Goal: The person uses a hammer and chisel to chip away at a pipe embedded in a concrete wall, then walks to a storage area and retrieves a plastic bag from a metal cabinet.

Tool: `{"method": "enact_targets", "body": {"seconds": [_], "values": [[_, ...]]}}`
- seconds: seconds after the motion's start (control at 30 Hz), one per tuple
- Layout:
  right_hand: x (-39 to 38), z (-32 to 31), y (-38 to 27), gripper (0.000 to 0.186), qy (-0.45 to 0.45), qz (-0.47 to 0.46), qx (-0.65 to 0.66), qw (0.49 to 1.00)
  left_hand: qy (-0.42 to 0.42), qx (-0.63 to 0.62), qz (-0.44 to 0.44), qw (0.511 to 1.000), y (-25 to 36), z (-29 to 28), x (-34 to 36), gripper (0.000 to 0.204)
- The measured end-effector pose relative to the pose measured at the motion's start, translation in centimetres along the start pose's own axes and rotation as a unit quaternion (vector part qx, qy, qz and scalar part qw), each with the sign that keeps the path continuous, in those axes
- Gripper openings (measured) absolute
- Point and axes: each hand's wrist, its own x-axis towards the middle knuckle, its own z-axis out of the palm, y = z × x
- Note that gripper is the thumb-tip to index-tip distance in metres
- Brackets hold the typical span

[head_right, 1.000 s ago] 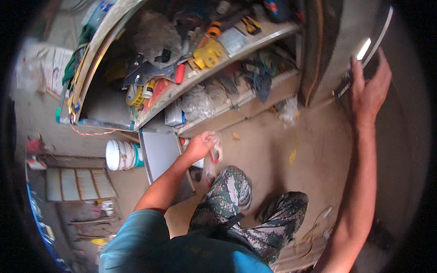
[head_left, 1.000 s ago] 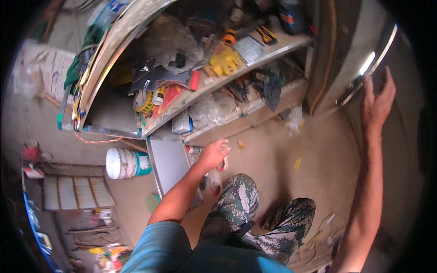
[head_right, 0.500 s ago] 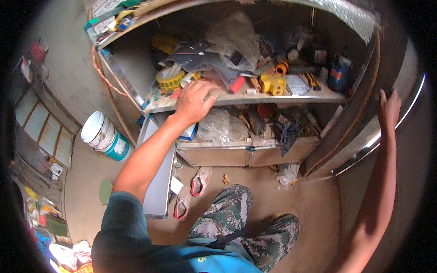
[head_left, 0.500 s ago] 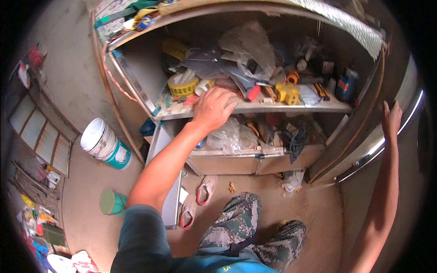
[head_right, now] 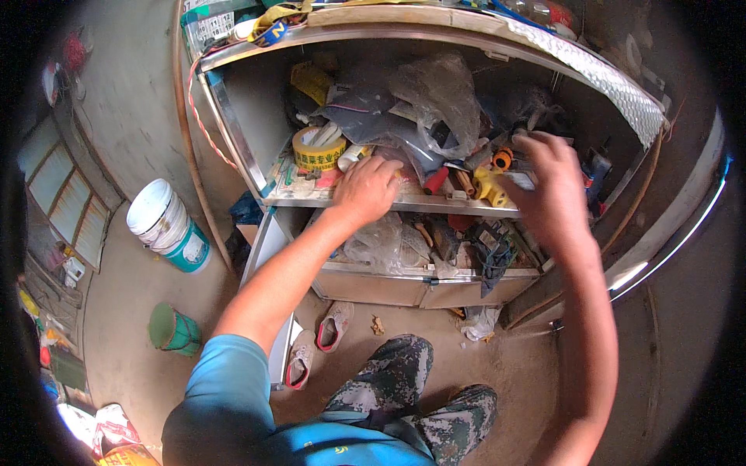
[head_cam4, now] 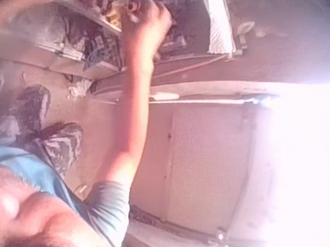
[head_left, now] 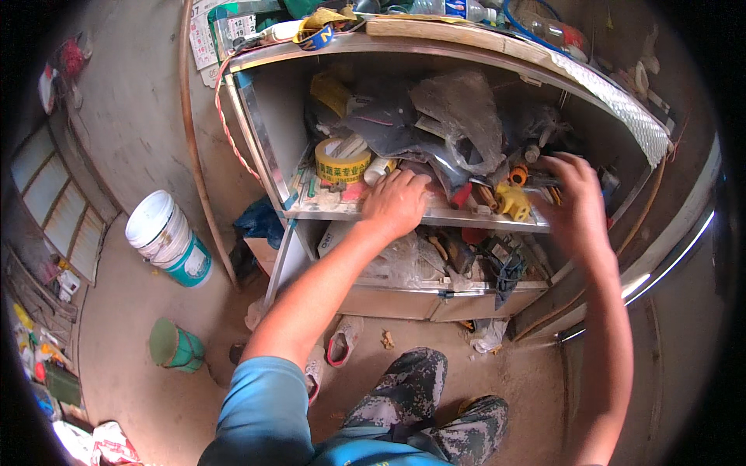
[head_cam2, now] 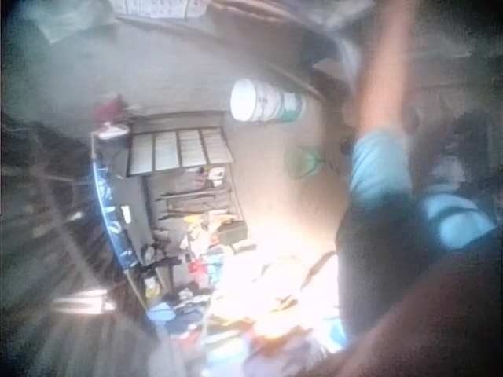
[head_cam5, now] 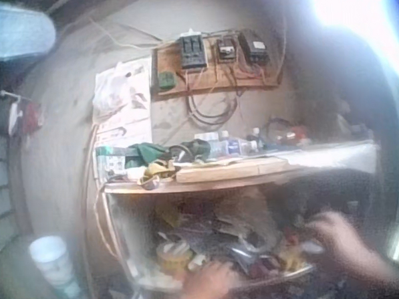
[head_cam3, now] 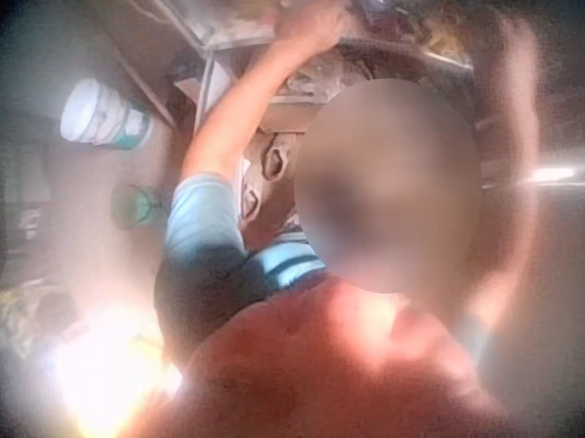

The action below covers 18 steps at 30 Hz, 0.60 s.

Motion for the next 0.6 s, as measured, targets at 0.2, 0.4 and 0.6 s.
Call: {"method": "enact_targets", "body": {"seconds": [0.2,0.4,0.6], "values": [[5.3,11.0,-6.3,0.084,-0.092,-0.036,-0.003,0.995,0.026,0.028,0.029,0.999,-0.6,0.2,-0.6,0.015],[8.6,17.2,-6.0,0.089,-0.118,0.015,0.026,0.993,0.059,0.034,0.017,0.998,-1.1,0.9,-0.7,0.016],[11.3,20.1,-3.7,0.042,-0.133,0.065,-0.021,0.989,0.048,0.035,-0.012,0.998,-0.9,0.8,-0.6,0.017]]}}
